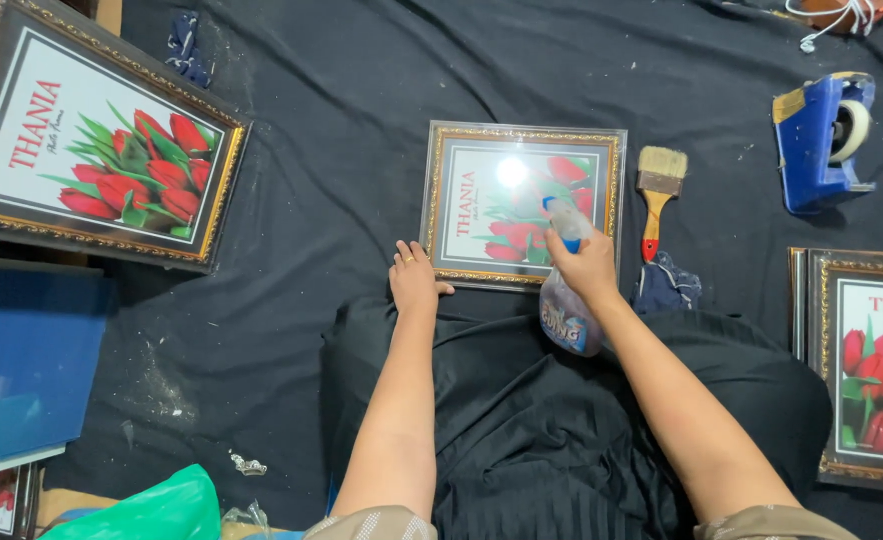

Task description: The person cleans a framed picture of red tulips by wiping it with a cloth, dusting with a brush, and spraying a cleaning solution. The person handles the frame, cloth, brush, and spray bottle while sitting on the floor.

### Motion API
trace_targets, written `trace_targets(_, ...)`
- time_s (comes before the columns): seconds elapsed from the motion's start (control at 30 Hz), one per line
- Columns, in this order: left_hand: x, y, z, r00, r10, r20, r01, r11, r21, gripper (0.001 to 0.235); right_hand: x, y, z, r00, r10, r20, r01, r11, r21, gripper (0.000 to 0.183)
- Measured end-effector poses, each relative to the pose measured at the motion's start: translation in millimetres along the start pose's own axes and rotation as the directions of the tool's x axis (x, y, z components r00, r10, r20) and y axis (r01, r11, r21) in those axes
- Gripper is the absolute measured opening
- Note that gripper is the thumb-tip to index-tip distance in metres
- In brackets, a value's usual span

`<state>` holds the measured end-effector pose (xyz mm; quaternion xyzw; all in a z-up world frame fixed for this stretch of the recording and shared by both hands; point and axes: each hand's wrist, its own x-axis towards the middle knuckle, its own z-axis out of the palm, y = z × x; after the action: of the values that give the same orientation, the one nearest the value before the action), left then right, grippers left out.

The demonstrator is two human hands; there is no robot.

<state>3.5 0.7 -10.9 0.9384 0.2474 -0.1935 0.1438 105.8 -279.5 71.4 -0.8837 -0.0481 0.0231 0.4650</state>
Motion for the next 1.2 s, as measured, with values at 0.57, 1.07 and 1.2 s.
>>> trace_targets(0.57,-0.6,-3.1,4.2,0.998,0.017,-0.052,-0.015,0.999,0.035,0.137,21.4,-28.1,-57.0,0.996,-0.003,-0.089,-0.007,0.993,-0.115,0.044)
trace_targets(1.07,-5.6,0.1,0.0,0.997,0.01,-0.082,-0.005,0.998,0.059,0.134,-2.8,-96.0,-57.8,0.83,-0.005,0.557,0.079,0.991,-0.109,0.041)
trace_targets(1.2,-6.0,0.6,-1.4,0.997,0.013,-0.082,-0.01,0.999,0.036,0.136,1.8,-81.5,-54.4,0.807,0.015,0.59,0.026,0.998,-0.062,0.038)
